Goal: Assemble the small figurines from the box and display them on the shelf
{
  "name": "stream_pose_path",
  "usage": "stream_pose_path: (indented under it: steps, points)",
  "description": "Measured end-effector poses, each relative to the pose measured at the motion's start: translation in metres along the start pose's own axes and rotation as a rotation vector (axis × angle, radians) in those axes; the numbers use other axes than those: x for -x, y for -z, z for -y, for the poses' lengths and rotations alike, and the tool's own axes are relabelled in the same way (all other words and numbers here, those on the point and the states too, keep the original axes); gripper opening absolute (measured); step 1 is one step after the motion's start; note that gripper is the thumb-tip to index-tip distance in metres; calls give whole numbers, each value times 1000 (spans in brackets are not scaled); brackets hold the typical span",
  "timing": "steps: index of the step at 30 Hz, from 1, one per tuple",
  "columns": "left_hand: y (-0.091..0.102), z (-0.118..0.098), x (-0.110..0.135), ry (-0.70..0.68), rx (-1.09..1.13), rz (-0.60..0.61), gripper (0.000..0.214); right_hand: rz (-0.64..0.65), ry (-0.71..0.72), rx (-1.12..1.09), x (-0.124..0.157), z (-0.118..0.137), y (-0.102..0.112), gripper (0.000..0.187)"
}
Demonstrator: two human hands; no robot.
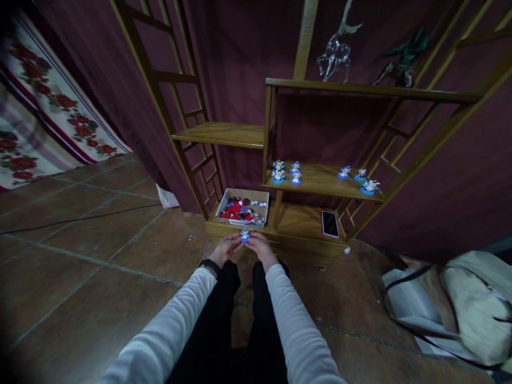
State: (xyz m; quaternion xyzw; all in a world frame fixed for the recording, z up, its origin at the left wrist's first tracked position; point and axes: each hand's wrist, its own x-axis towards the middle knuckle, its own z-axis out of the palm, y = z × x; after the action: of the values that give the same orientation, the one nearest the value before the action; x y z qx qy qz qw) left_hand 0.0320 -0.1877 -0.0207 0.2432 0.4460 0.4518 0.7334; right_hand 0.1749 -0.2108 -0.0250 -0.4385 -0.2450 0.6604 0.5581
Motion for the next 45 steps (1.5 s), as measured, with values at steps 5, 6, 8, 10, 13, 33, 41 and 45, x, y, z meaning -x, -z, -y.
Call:
stream_pose_path:
  steps: [5, 6, 8, 10, 13, 33, 41, 45]
  points:
    - [-1, -2, 3, 52, -15, 43, 18, -81, -1, 50, -1, 2, -1, 21]
    - [-2, -3, 3, 56, -18, 37, 15, -95, -2, 65, -2, 2, -1, 21]
    - [-3, -3, 4, 63, -27, 22, 10, -102, -5, 96, -3, 3, -1, 20]
    - [-3, -3, 5, 73, -38, 16, 7, -94, -9, 123, -4, 3, 0, 21]
    - [-3, -3, 5, 79, -39, 37, 5, -66, -8, 134, -5, 3, 1, 24]
    - [1, -2, -1, 111, -81, 36, 8, 32, 6, 175, -9, -1, 4, 35]
    - [0, -1, 2, -34, -9, 21, 13, 69, 2, 24, -6, 0, 4, 23]
    - [-1, -2, 3, -44, -17, 83, 27, 66, 30, -11, -3, 0, 4, 20]
